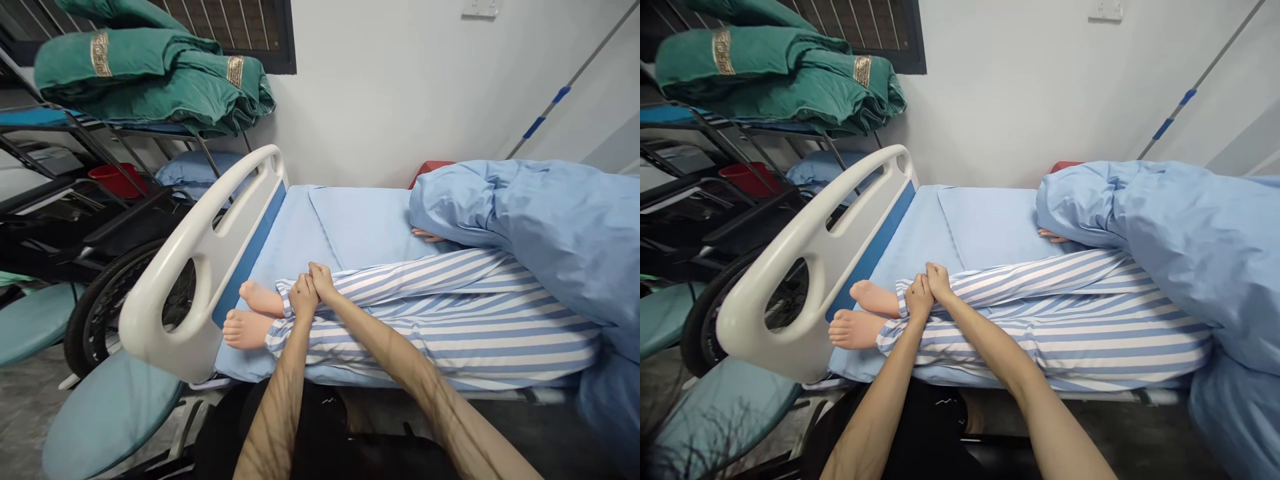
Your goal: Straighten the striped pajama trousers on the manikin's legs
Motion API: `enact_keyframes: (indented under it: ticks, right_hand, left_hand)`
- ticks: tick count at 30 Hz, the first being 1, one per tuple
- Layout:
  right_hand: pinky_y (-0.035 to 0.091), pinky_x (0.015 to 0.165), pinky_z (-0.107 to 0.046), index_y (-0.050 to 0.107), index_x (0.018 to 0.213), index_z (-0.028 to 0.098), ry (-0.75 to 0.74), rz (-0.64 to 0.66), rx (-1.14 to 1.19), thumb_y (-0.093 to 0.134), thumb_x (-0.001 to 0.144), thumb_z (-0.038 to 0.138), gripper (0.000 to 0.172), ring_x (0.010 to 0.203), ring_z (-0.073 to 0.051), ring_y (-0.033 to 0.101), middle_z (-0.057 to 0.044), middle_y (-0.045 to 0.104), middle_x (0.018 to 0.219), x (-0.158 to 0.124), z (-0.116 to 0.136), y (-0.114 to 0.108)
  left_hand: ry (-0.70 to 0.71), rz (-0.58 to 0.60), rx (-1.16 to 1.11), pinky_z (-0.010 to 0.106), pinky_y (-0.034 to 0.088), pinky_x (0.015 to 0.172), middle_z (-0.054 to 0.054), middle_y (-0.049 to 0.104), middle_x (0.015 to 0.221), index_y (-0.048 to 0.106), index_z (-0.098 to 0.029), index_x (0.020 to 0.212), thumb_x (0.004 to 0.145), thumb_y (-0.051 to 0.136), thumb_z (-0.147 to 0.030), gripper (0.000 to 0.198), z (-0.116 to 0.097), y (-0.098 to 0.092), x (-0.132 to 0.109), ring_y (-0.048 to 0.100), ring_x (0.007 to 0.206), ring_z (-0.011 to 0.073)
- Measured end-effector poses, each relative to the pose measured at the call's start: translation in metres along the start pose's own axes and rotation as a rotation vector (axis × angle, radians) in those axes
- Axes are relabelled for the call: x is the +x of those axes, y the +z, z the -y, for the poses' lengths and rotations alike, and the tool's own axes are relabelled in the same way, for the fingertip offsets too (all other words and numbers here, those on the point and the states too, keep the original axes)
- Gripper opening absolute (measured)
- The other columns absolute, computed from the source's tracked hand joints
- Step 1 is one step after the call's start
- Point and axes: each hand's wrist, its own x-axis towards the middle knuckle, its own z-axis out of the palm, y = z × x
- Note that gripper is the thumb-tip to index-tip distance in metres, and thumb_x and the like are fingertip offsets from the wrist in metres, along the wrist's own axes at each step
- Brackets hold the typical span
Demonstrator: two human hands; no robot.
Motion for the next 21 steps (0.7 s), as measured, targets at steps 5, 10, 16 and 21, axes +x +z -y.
enact_keyframes:
  ticks: [5, 10, 16, 21]
  right_hand:
    - [0.025, 0.054, -0.026, 0.035, 0.051, 0.020, -0.249, 0.168, -0.316, 0.043, 0.090, 0.034, 0.042, 0.052, -0.010, 0.031, 0.004, 0.035, 0.049, 0.004, 0.016, -0.021]
    - [0.025, 0.054, -0.027, 0.038, 0.050, 0.020, -0.148, 0.176, -0.322, 0.041, 0.090, 0.031, 0.042, 0.052, -0.011, 0.033, 0.003, 0.038, 0.048, 0.005, -0.001, -0.027]
    - [0.024, 0.053, -0.027, 0.037, 0.048, 0.020, -0.178, 0.174, -0.215, 0.042, 0.090, 0.032, 0.043, 0.052, -0.011, 0.033, 0.003, 0.037, 0.046, 0.011, -0.016, -0.025]
    - [0.025, 0.053, -0.025, 0.039, 0.050, 0.020, -0.148, 0.173, -0.136, 0.040, 0.088, 0.038, 0.042, 0.052, -0.010, 0.034, 0.005, 0.033, 0.047, 0.014, -0.016, -0.026]
  left_hand:
    - [-0.005, 0.028, 0.032, 0.030, 0.023, 0.064, 0.010, 0.067, 0.079, 0.056, -0.020, 0.079, 0.096, 0.033, -0.027, 0.030, -0.001, 0.002, 0.001, 0.057, 0.071, 0.0184]
    - [-0.027, 0.032, -0.011, 0.029, 0.024, 0.064, 0.007, 0.065, 0.076, 0.053, -0.021, 0.074, 0.095, 0.033, -0.030, 0.030, 0.000, 0.004, 0.001, 0.055, 0.070, 0.0177]
    - [-0.026, 0.056, -0.349, 0.026, 0.030, 0.060, 0.000, 0.048, 0.056, 0.040, -0.021, 0.058, 0.087, 0.038, -0.028, 0.031, -0.004, -0.005, 0.013, 0.044, 0.060, 0.0133]
    - [-0.055, -0.002, -0.680, 0.023, 0.033, 0.055, -0.004, 0.034, 0.049, 0.031, -0.021, 0.052, 0.085, 0.037, -0.028, 0.034, -0.011, -0.010, 0.027, 0.036, 0.051, 0.0102]
